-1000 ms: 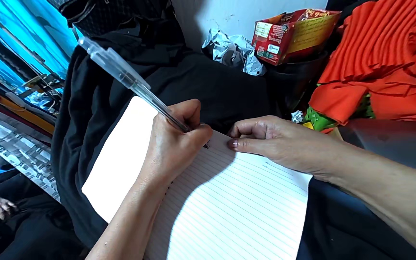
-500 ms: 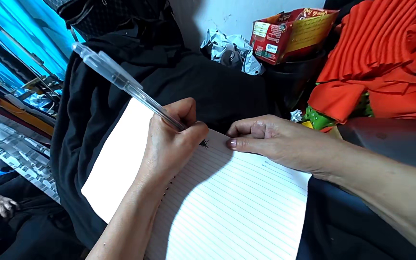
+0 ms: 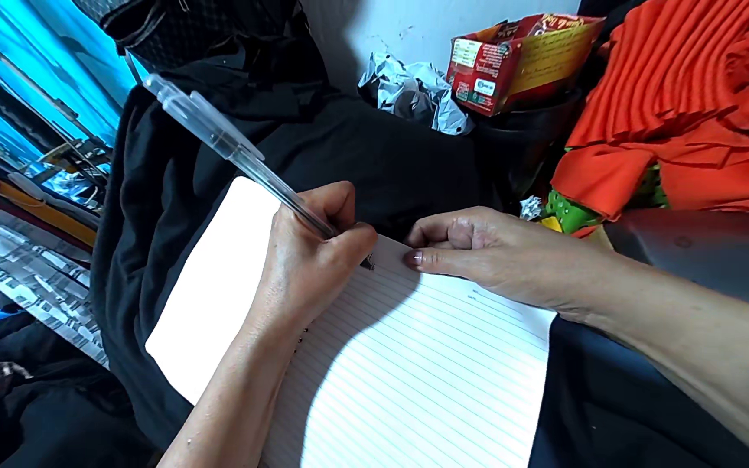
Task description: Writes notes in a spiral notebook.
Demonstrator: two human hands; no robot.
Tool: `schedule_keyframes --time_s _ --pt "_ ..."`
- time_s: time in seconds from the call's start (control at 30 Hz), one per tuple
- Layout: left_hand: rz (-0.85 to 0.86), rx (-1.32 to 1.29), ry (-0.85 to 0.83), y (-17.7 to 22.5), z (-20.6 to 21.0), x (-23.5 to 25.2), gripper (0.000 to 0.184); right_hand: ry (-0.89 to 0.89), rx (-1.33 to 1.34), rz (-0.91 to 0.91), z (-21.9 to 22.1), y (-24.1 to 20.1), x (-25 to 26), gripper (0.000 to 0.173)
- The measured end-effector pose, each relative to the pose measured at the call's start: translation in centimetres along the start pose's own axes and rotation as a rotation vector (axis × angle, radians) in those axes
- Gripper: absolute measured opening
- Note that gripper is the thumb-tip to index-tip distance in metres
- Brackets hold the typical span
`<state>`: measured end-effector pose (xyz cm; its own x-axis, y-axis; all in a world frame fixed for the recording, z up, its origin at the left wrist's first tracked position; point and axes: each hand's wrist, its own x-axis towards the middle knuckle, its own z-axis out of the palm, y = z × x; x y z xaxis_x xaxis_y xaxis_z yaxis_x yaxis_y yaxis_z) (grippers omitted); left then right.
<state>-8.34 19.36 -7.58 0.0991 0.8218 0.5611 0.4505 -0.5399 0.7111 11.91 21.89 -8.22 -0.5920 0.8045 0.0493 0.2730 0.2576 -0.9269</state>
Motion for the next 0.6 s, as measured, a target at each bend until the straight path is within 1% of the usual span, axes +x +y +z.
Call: schedule_keyframes --time_s 0.07,0.17,0.27,0.37,0.4,0.43,0.5,0.53,0.6 --pt "-0.050 -0.099 0.007 0.0 -0.1 0.1 0.032 0.003 0.009 0.007 0.0 0.1 0.1 0.019" --pt "-0.132 -0.338 0.097 0.1 -0.3 0.2 0.036 -0.016 0.025 0.034 -0.2 -0.1 0.1 0.020" --pt "-0.109 -0.512 0.165 -0.4 -1.0 -0.1 0.031 -0.029 0.003 0.036 -0.3 -0.1 0.2 0.020" --pt "-0.096 -0.569 0.215 -0.5 -1.3 -0.5 0.031 -0.031 0.016 0.043 -0.2 -0.3 0.2 0.019" --pt "-0.071 -0.550 0.198 -0.5 -1.2 -0.6 0.030 -0.030 0.012 0.033 -0.2 -0.3 0.2 0.019" --pt "-0.030 -0.518 0.154 -0.6 -1.0 -0.7 0.025 -0.034 0.008 0.022 -0.3 -0.2 0.2 0.018" --pt "0.048 -0.448 0.037 -0.6 -0.8 -0.8 0.010 -0.032 -0.014 -0.001 -0.3 0.0 0.3 0.017" --pt "0.070 -0.426 -0.011 -0.7 -0.8 -0.8 0.009 -0.031 -0.014 -0.003 -0.3 0.1 0.3 0.017" --pt "0.078 -0.404 -0.035 -0.6 -0.8 -0.8 0.016 -0.039 -0.007 -0.005 -0.4 0.2 0.4 0.019"
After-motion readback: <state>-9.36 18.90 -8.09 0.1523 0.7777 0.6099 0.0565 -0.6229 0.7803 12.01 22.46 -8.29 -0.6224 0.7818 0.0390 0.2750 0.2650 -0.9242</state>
